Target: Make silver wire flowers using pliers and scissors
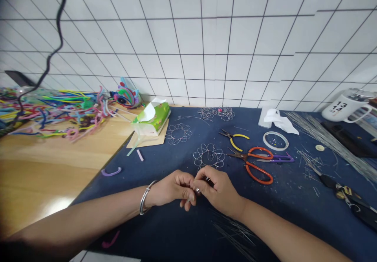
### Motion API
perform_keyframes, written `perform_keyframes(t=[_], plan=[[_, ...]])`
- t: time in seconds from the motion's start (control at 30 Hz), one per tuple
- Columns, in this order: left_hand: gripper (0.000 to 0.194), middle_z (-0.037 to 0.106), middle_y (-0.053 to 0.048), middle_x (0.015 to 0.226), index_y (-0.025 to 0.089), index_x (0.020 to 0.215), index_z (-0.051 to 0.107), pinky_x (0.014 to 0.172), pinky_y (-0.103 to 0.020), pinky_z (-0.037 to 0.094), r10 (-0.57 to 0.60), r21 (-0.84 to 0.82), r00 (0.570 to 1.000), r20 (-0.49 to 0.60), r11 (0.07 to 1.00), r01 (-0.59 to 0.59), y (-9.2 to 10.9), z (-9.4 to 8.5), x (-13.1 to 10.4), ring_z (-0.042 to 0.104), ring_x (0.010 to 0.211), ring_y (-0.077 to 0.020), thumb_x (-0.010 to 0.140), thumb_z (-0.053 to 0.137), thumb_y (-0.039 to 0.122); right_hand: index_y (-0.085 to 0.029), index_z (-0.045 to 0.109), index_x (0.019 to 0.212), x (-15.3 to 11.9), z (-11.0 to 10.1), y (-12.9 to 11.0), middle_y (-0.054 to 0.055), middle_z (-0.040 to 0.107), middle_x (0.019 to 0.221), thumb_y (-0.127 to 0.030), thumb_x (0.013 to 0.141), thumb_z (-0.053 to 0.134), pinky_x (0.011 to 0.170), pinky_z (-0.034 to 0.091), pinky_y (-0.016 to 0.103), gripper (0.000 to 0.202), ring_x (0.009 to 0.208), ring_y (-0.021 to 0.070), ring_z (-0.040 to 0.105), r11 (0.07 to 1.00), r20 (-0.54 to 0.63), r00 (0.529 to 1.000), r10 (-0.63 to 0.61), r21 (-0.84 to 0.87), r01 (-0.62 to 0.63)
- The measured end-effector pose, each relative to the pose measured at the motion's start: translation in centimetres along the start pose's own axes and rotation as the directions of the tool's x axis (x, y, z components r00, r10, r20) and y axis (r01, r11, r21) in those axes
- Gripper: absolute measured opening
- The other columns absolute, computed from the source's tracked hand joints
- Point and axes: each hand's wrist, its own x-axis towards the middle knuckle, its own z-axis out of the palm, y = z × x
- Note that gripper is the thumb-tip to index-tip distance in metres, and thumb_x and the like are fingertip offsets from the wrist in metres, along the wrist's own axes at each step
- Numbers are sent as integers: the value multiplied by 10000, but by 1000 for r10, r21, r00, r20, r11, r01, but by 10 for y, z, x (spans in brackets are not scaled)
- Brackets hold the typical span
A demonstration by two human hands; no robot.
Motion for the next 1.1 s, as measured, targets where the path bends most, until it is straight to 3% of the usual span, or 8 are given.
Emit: perform_keyframes(t=[0.1,0.23,0.33,0.5,0.67,0.87,1.1], plan=[[207,593,-18,596,81,711,609,484,-170,420,-8,43,998,61,999,5,2,0,-1,588,537,-86,731,630,286,-181,540,753,-1,2,2,-33,550,655,-285,822,507,577,402,198,129,602,69,510,994,12,998,-64,-89,64],[202,587,-12,612,85,727,594,492,-169,428,23,38,997,76,999,-26,2,-1,-1,580,535,-77,753,609,285,-179,546,767,-2,3,2,-26,555,667,-280,815,517,597,407,211,116,615,76,513,995,6,998,-64,-82,64],[208,596,-22,653,88,736,578,501,-179,436,54,18,995,89,998,-55,0,-2,-1,579,540,-78,760,601,294,-175,550,787,-3,1,0,-18,551,704,-293,773,577,610,415,216,122,646,83,515,999,37,998,-44,22,43],[216,604,-26,669,92,783,580,515,-191,444,46,-48,991,127,998,-40,-2,-7,0,570,524,-76,760,602,306,-163,536,899,-1,-7,0,0,555,748,-313,766,586,593,441,226,207,643,86,527,950,207,978,-26,311,-40],[227,610,-31,683,99,822,600,522,-190,452,8,-82,986,169,997,6,-1,-12,1,577,532,-78,754,609,315,-172,507,999,3,-10,-1,2,552,768,-298,802,543,573,457,225,236,617,81,549,930,237,972,-9,360,-79],[247,611,-32,693,107,805,612,533,-200,456,2,-91,984,176,996,15,0,-13,3,585,550,-86,754,602,349,-165,575,860,7,-7,1,5,575,681,-309,842,474,537,455,217,176,569,87,550,982,215,976,18,181,-58],[266,624,-43,703,110,824,611,576,-233,484,-13,-149,978,207,988,45,-2,-13,6,609,585,-108,757,594,367,-208,616,833,8,-7,9,2,576,687,-266,848,465,624,433,241,162,631,101,549,988,122,985,-121,-84,132]])
